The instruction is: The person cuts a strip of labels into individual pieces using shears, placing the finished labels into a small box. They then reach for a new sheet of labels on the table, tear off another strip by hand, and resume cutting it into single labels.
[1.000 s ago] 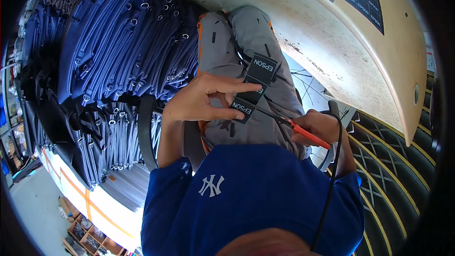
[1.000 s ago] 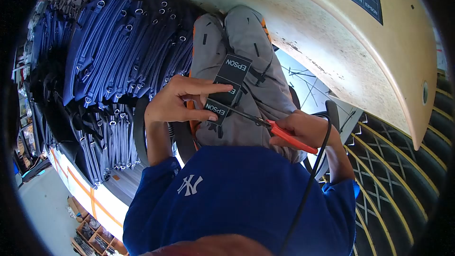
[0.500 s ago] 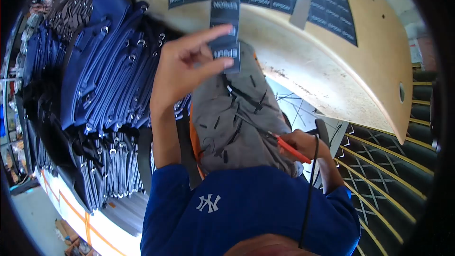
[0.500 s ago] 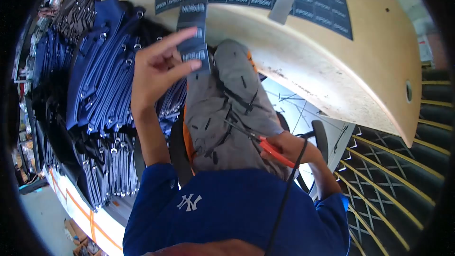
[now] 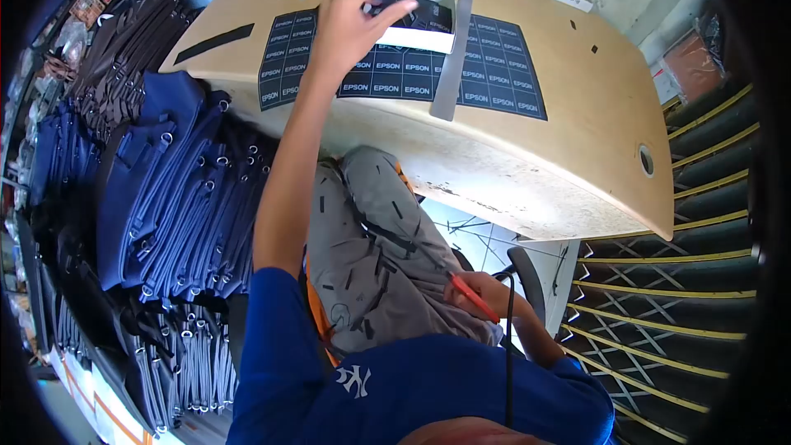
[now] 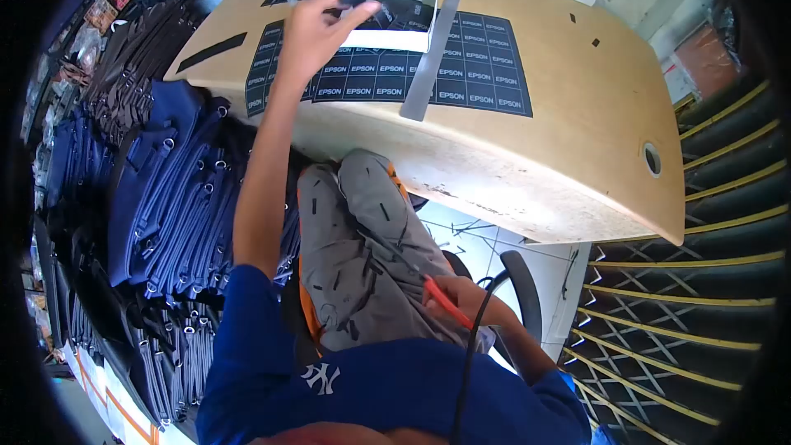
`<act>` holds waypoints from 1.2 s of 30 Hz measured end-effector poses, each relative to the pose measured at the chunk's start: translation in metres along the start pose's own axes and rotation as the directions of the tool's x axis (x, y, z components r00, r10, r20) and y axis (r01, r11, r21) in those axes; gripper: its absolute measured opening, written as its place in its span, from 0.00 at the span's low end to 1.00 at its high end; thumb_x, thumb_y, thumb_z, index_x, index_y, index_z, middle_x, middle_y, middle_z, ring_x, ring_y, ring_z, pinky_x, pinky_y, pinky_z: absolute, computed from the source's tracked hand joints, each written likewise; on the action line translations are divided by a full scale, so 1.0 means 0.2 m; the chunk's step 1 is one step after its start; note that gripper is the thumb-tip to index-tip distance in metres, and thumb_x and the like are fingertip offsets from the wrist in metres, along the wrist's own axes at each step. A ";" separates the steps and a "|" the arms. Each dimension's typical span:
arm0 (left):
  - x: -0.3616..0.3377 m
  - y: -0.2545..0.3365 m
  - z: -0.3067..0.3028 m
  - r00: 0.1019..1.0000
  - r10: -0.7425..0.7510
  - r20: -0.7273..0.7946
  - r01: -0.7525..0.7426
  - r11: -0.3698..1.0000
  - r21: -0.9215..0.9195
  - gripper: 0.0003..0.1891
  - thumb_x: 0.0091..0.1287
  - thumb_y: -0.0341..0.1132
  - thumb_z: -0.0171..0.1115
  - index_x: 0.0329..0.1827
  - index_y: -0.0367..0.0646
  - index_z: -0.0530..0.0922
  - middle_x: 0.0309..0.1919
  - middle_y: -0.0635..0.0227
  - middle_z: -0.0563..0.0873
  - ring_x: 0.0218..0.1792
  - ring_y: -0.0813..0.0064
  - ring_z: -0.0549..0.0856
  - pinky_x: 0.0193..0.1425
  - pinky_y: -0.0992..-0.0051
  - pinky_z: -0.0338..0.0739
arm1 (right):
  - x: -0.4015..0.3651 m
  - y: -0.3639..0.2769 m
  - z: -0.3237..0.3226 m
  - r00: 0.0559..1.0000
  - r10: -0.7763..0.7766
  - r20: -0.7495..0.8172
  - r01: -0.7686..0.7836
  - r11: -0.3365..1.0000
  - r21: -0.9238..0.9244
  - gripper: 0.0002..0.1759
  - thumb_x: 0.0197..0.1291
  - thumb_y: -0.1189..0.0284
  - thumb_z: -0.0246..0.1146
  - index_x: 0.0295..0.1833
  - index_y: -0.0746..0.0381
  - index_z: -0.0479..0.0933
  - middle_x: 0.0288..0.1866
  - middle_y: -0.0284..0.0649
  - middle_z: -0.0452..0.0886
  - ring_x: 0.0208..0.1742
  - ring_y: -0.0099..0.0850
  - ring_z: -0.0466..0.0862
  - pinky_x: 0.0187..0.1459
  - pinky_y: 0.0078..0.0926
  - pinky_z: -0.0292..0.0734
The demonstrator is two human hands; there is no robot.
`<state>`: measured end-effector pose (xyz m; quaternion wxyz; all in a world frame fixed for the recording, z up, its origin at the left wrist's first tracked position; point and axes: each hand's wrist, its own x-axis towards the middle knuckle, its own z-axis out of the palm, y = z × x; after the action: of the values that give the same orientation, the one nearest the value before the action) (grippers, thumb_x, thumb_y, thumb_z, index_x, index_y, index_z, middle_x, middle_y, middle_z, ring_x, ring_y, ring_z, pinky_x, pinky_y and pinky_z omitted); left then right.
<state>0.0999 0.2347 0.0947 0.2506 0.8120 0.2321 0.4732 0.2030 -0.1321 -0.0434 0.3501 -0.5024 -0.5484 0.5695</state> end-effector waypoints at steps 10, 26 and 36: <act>-0.91 0.48 -0.19 0.910 -0.410 0.062 0.404 0.845 -0.350 0.11 0.58 0.23 0.66 0.45 0.37 0.84 0.38 0.67 0.84 0.25 0.91 0.75 0.27 0.91 0.66 | 0.35 -0.15 0.16 0.982 -0.107 -0.155 0.177 0.809 0.561 0.38 0.48 0.34 0.61 0.40 0.61 0.64 0.26 0.28 0.64 0.17 0.15 0.62 0.18 0.13 0.57; -1.33 0.61 -0.16 0.794 -0.591 0.144 0.589 0.687 -0.427 0.22 0.56 0.17 0.65 0.56 0.35 0.77 0.45 0.62 0.81 0.39 0.84 0.82 0.41 0.87 0.75 | 0.41 -0.31 0.23 0.950 -0.056 -0.308 0.162 0.929 0.332 0.13 0.55 0.78 0.66 0.42 0.60 0.69 0.23 0.25 0.69 0.23 0.10 0.66 0.25 0.11 0.57; -1.34 0.52 -0.31 0.788 -0.579 0.211 0.606 0.666 -0.436 0.27 0.49 0.13 0.68 0.56 0.32 0.77 0.36 0.67 0.81 0.30 0.88 0.77 0.35 0.86 0.73 | 0.23 -0.22 0.01 0.982 0.025 0.186 -0.048 0.992 0.117 0.51 0.39 0.34 0.68 0.54 0.67 0.67 0.34 0.36 0.74 0.36 0.26 0.77 0.37 0.25 0.70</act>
<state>-0.0585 0.0023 0.0120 0.5905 0.6159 0.3509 0.3858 0.1834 -0.0811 -0.0090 0.3173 -0.4355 -0.5335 0.6520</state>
